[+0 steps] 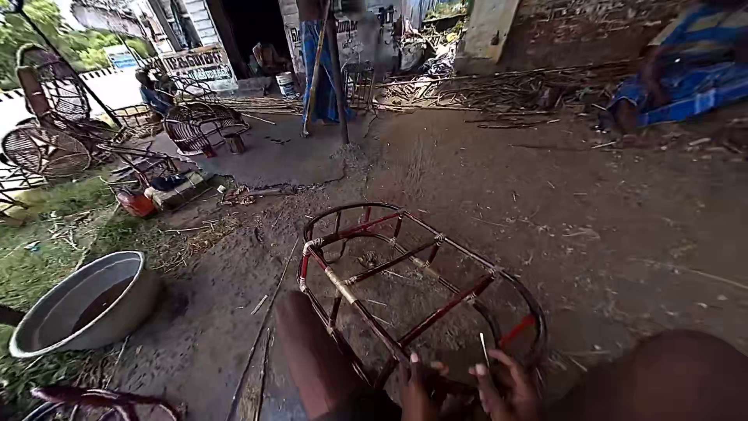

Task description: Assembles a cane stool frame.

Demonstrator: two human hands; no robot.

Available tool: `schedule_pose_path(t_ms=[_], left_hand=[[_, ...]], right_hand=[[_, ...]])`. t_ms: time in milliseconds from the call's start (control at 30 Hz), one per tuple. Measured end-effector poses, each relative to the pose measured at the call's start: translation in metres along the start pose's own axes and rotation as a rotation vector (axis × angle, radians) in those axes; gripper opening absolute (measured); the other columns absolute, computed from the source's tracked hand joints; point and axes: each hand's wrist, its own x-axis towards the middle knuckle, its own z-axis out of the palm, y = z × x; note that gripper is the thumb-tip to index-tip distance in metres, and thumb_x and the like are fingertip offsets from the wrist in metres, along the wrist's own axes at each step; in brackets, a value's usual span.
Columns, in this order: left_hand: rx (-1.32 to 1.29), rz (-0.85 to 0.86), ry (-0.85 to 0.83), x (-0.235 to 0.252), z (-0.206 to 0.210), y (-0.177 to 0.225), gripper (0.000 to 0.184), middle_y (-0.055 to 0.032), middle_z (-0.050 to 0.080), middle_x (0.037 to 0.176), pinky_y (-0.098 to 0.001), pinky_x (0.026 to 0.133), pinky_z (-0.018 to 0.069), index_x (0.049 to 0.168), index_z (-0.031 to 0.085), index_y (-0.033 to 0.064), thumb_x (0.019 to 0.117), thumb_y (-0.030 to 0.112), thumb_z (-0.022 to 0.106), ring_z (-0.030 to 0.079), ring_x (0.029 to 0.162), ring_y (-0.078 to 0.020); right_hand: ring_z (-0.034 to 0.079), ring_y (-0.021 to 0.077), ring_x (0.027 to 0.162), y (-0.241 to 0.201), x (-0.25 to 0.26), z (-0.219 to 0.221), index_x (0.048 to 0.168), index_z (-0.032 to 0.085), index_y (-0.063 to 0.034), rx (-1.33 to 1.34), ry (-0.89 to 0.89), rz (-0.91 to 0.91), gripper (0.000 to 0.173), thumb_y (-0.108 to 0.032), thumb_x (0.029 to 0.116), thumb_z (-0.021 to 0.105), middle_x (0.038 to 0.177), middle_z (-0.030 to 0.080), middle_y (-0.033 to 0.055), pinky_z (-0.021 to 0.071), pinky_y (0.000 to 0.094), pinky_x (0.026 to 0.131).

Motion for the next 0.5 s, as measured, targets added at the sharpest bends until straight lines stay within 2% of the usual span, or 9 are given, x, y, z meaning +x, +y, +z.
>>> schedule_pose_path(t_ms=[33,100,167,200,233,267,333,400,500], left_hand=[[0.019,-0.044,-0.031,-0.006,0.002,0.004,0.044,-0.0159,0.069,0.11,-0.0448,0.089,0.0582,0.149,0.029,0.005,0.1139,0.031,0.033,0.07,0.1,-0.026],[0.068,-0.084,-0.098,-0.008,0.004,0.008,0.046,-0.0165,0.068,0.12,-0.0453,0.093,0.0579,0.154,0.024,0.0072,0.1138,0.027,0.035,0.069,0.108,-0.0264],[0.18,-0.08,-0.152,-0.006,-0.004,0.013,0.046,-0.0178,0.068,0.124,-0.0435,0.092,0.0594,0.153,0.028,0.0032,0.113,0.023,0.038,0.07,0.107,-0.0266],[0.267,-0.067,-0.188,-0.004,-0.01,0.019,0.044,-0.0194,0.067,0.123,-0.0435,0.091,0.0605,0.151,0.034,-0.0012,0.1123,0.02,0.041,0.071,0.106,-0.0277],[0.381,-0.04,-0.237,-0.002,-0.019,0.026,0.039,-0.0206,0.07,0.118,-0.0433,0.089,0.0618,0.142,0.044,-0.0062,0.1116,0.018,0.042,0.073,0.103,-0.0285],[0.511,0.005,-0.267,0.0,-0.028,0.035,0.034,-0.019,0.074,0.107,-0.0415,0.083,0.0634,0.127,0.055,-0.0085,0.1112,0.018,0.042,0.075,0.095,-0.0271],[0.636,0.153,-0.224,0.011,-0.041,0.06,0.034,-0.0129,0.075,0.083,-0.0362,0.067,0.0636,0.103,0.066,-0.0068,0.1105,0.019,0.045,0.075,0.073,-0.0217],[0.566,0.239,-0.115,0.032,-0.048,0.089,0.031,-0.0109,0.072,0.081,-0.0341,0.065,0.0613,0.104,0.063,-0.0057,0.1106,0.017,0.043,0.071,0.07,-0.0192],[0.552,0.327,-0.036,0.069,-0.048,0.126,0.027,-0.0078,0.073,0.092,-0.0321,0.074,0.0613,0.118,0.059,-0.0018,0.1109,0.018,0.042,0.072,0.078,-0.0151]], right_hand=[[0.061,0.0104,0.057,-0.003,-0.001,0.001,0.136,0.051,0.0063,0.005,0.024,0.007,0.046,-0.017,0.098,0.062,0.094,0.071,0.0084,0.0533,0.0287,0.047],[0.06,0.01,0.054,-0.006,-0.004,-0.005,0.134,0.056,0.0029,0.018,-0.002,0.067,0.041,-0.018,0.099,0.06,0.098,0.073,0.0076,0.0518,0.0273,0.044],[0.06,0.0097,0.054,-0.003,-0.004,-0.013,0.134,0.063,-0.0026,-0.034,-0.064,0.128,0.037,-0.021,0.102,0.058,0.102,0.075,0.0064,0.0534,0.0276,0.046],[0.061,0.009,0.055,0.0,-0.001,-0.016,0.133,0.066,-0.0051,-0.082,-0.093,0.126,0.036,-0.022,0.103,0.057,0.1,0.075,0.005,0.0532,0.0278,0.048],[0.063,0.0096,0.061,0.002,0.001,-0.018,0.133,0.067,-0.0073,-0.128,-0.118,0.122,0.035,-0.023,0.103,0.057,0.098,0.076,0.0036,0.0537,0.029,0.052],[0.067,0.0105,0.067,0.002,0.003,-0.02,0.132,0.067,-0.0086,-0.167,-0.139,0.116,0.035,-0.023,0.102,0.058,0.097,0.076,0.0028,0.0565,0.0304,0.058],[0.071,0.0122,0.074,-0.001,0.015,-0.02,0.127,0.067,-0.0085,-0.192,-0.18,0.128,0.032,-0.024,0.1,0.061,0.093,0.075,0.0022,0.0604,0.0329,0.066],[0.07,0.0116,0.073,-0.005,0.03,-0.018,0.121,0.07,-0.0067,-0.164,-0.219,0.136,0.026,-0.02,0.0998,0.061,0.088,0.074,0.0022,0.06,0.0319,0.066],[0.061,0.0056,0.062,-0.01,0.054,-0.016,0.118,0.069,-0.0061,-0.115,-0.199,0.112,0.023,-0.018,0.0996,0.06,0.084,0.072,-0.0005,0.0518,0.0233,0.055]])
